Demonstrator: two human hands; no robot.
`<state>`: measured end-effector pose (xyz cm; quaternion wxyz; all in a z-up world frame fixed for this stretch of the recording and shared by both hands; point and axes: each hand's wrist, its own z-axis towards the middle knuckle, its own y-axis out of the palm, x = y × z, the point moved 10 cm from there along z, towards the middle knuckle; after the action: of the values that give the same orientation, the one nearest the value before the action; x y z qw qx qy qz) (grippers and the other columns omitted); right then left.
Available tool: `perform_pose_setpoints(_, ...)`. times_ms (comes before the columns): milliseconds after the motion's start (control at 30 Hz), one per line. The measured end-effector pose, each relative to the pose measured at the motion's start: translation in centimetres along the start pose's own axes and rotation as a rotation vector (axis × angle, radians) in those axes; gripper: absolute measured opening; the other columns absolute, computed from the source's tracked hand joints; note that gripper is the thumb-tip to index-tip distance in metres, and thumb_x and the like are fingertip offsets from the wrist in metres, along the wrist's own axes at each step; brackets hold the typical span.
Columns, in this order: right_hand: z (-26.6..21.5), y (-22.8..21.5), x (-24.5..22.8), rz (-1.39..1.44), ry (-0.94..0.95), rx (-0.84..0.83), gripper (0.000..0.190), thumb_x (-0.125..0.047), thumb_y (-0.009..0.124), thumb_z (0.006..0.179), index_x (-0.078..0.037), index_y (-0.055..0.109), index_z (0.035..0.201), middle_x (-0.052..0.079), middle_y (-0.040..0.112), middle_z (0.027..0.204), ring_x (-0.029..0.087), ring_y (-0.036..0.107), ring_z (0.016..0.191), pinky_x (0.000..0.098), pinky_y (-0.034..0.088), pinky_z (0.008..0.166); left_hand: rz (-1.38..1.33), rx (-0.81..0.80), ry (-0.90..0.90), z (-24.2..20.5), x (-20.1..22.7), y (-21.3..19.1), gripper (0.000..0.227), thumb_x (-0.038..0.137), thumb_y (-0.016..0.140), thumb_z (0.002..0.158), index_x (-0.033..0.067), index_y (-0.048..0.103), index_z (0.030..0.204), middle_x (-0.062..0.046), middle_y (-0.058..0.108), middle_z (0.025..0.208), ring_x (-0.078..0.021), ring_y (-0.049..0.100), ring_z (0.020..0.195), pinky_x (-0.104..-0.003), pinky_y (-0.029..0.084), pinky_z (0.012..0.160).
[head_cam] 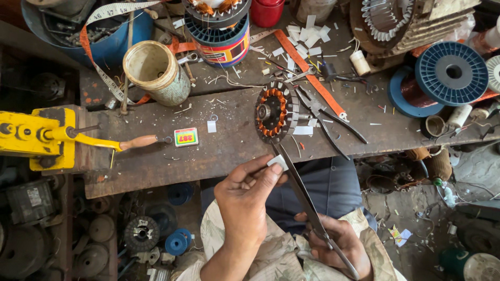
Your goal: The person cuts small rectangular pieces of white insulating material using scissors and places them into the slots of a copper-wound motor stator. They repeatedly cut, trim, and insert the material to insulate the windings.
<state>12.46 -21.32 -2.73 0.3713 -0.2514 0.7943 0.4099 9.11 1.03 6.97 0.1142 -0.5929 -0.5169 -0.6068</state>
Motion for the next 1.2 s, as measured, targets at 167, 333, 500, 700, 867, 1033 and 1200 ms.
perform_pose_setpoints(167, 0.0, -0.1, -0.1, -0.043, -0.043, -0.015, 0.074, 0.012, 0.074, 0.070, 0.010, 0.056, 0.142, -0.003, 0.042, 0.070, 0.009, 0.043, 0.068, 0.0243, 0.038, 0.064, -0.012, 0.007, -0.006, 0.0, -0.3, -0.1, 0.023, -0.003, 0.077, 0.086, -0.0123, 0.073, 0.107, -0.018, 0.077, 0.092, -0.0182, 0.075, 0.079, -0.034, 0.067, 0.075)
perform_pose_setpoints(333, -0.2, -0.4, 0.7, 0.051, 0.013, 0.014, 0.074, 0.014, 0.072, 0.069, 0.010, 0.057, 0.141, -0.004, 0.042, 0.069, 0.008, 0.042, 0.065, 0.0238, 0.037, 0.060, 0.005, -0.015, -0.008, 0.0, -0.1, 0.2, 0.023, -0.002, 0.076, 0.087, -0.0118, 0.073, 0.108, -0.018, 0.078, 0.093, -0.0191, 0.076, 0.080, -0.035, 0.067, 0.075)
perform_pose_setpoints(500, -0.2, -0.4, 0.8, 0.077, 0.023, 0.016, 0.071, 0.017, 0.070, 0.071, 0.010, 0.057, 0.140, -0.004, 0.042, 0.069, 0.008, 0.041, 0.063, 0.0239, 0.035, 0.057, 0.006, -0.019, -0.014, 0.1, 0.0, 0.3, 0.024, -0.003, 0.077, 0.087, -0.0119, 0.073, 0.108, -0.019, 0.078, 0.094, -0.0194, 0.076, 0.081, -0.035, 0.067, 0.075)
perform_pose_setpoints(700, -0.1, -0.6, 0.8, 0.033, 0.006, 0.019, 0.068, 0.017, 0.072, 0.073, 0.011, 0.059, 0.139, -0.003, 0.043, 0.068, 0.008, 0.041, 0.061, 0.0245, 0.034, 0.055, 0.004, -0.027, -0.035, 0.0, 0.1, 0.3, 0.024, -0.003, 0.077, 0.086, -0.0120, 0.073, 0.108, -0.019, 0.078, 0.094, -0.0197, 0.076, 0.082, -0.035, 0.067, 0.077)
perform_pose_setpoints(867, -0.1, -0.1, 0.1, -0.111, 0.007, 0.044, 0.069, 0.012, 0.076, 0.073, 0.009, 0.057, 0.139, -0.003, 0.044, 0.071, 0.008, 0.042, 0.065, 0.0253, 0.037, 0.059, -0.019, -0.027, -0.044, 0.1, 0.0, 0.0, 0.025, -0.004, 0.077, 0.087, -0.0126, 0.072, 0.109, -0.019, 0.078, 0.093, -0.0200, 0.076, 0.082, -0.036, 0.067, 0.078)
perform_pose_setpoints(1033, 0.0, 1.3, -1.8, -0.145, -0.119, -0.090, 0.071, 0.006, 0.078, 0.077, 0.010, 0.053, 0.144, -0.004, 0.042, 0.075, 0.008, 0.040, 0.069, 0.0246, 0.034, 0.062, -0.006, -0.046, -0.021, 0.2, 0.3, 0.0, 0.024, -0.004, 0.076, 0.087, -0.0128, 0.072, 0.110, -0.019, 0.078, 0.093, -0.0196, 0.076, 0.083, -0.037, 0.067, 0.079)
perform_pose_setpoints(1200, 0.0, 0.6, -0.8, -0.104, -0.041, -0.059, 0.071, 0.006, 0.077, 0.076, 0.011, 0.055, 0.143, -0.005, 0.039, 0.068, 0.007, 0.037, 0.061, 0.0247, 0.031, 0.057, -0.020, -0.052, -0.049, 0.2, 0.2, -0.1, 0.023, -0.005, 0.075, 0.088, -0.0133, 0.072, 0.109, -0.020, 0.077, 0.093, -0.0193, 0.076, 0.083, -0.037, 0.068, 0.080)
